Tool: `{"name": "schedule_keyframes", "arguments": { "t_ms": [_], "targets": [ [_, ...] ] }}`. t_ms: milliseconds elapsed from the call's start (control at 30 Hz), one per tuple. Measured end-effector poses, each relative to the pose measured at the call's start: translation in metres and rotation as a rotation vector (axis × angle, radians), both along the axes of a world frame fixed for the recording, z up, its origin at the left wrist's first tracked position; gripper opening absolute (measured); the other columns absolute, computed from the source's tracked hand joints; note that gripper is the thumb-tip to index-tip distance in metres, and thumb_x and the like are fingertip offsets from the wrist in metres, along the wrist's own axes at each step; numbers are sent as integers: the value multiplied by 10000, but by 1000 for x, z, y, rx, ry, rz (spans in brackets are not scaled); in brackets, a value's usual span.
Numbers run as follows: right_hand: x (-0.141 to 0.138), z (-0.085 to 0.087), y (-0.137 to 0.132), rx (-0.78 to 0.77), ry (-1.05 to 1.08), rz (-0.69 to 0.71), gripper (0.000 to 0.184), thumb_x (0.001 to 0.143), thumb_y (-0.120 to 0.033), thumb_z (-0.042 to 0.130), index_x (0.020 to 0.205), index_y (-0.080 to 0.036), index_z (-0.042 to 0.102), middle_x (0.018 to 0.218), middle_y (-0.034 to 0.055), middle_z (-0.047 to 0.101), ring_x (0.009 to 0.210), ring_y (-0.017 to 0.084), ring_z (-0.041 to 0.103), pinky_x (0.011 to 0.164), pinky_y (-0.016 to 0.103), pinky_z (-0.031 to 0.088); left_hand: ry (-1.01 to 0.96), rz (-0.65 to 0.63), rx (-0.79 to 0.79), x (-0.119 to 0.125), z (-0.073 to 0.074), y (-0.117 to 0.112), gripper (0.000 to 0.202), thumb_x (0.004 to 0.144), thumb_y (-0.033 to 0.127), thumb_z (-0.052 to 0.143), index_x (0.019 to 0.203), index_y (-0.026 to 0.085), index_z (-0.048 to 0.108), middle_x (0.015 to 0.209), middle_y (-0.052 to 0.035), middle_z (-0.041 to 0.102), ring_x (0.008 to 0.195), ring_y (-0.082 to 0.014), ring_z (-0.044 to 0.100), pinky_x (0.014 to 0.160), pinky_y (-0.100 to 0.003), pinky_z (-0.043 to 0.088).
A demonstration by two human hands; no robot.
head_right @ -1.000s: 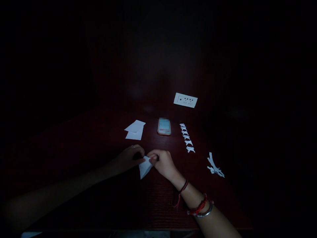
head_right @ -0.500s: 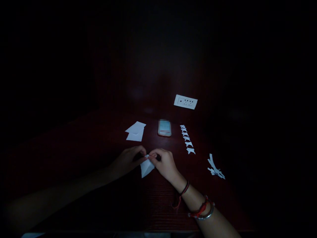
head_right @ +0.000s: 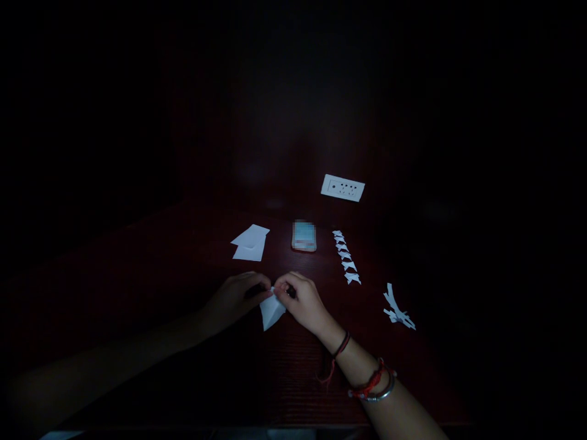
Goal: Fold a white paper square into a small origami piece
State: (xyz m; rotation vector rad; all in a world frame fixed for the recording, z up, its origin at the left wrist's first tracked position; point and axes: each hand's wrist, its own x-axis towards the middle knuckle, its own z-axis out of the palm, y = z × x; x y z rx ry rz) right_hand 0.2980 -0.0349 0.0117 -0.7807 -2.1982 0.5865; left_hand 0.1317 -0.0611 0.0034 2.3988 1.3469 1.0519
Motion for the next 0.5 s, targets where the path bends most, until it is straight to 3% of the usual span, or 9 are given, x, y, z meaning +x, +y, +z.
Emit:
{"name": "schedule_keyframes", "arguments": {
  "t_ms": [500],
  "targets": [
    [-3,-4,1,9,68,-59,52,724,-152,465,719,-158,516,700,4,505,679,109,468,630,212,366,-102,21,-40,3,4,-1,71,767,254,455,809,197,467,777,22,535,741,-120,509,663,-236,389]
  ]
}}
